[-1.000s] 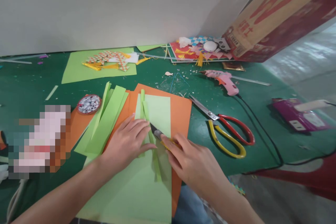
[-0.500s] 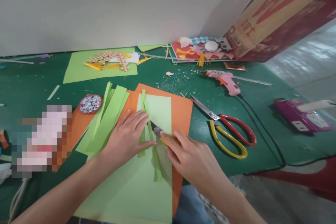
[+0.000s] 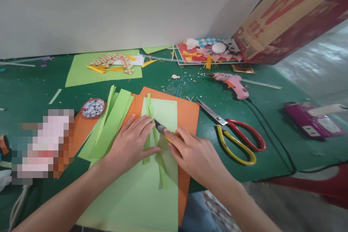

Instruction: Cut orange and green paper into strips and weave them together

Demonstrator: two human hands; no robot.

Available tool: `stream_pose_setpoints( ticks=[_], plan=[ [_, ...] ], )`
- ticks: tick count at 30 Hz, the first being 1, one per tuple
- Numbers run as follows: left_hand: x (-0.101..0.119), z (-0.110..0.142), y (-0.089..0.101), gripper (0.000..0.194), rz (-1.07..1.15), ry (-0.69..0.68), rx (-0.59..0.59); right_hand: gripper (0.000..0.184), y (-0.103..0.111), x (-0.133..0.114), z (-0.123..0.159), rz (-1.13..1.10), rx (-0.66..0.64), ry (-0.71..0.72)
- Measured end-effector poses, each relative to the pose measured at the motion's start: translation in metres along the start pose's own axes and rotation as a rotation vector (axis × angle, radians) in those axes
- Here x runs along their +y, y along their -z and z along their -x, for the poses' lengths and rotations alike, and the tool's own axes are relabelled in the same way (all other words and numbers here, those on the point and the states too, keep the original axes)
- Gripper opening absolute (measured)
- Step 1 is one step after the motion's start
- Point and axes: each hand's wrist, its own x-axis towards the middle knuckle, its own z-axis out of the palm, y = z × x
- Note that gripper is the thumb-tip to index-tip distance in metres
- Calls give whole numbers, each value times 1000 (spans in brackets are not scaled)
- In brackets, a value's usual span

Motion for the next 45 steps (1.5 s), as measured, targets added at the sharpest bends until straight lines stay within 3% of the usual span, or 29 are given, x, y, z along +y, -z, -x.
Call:
stream_pose_setpoints(
  ticks=[6,9,16,21,31,45],
  plan=[
    [2,3,1,61,-84,-103,32,31,2,-7,11,-22,63,17],
    [0,0,2,55,-106,-136,19,31,2,-10,15,-29,83,20],
    [-8,-8,2,65,-79,-52,-53,32,1,-10,13,-37,87,11],
    [-7,-7,1,60,-38,5,-104,31,0,-7,9,-42,75,-8],
    [-7,-7,-2,54,-17,5,-84,32,-2,-1,-3,-18,-28,-45],
    [-5,-9,3,53,-13,35,-152,33,-1,1,-6,-27,-19,-49]
  ],
)
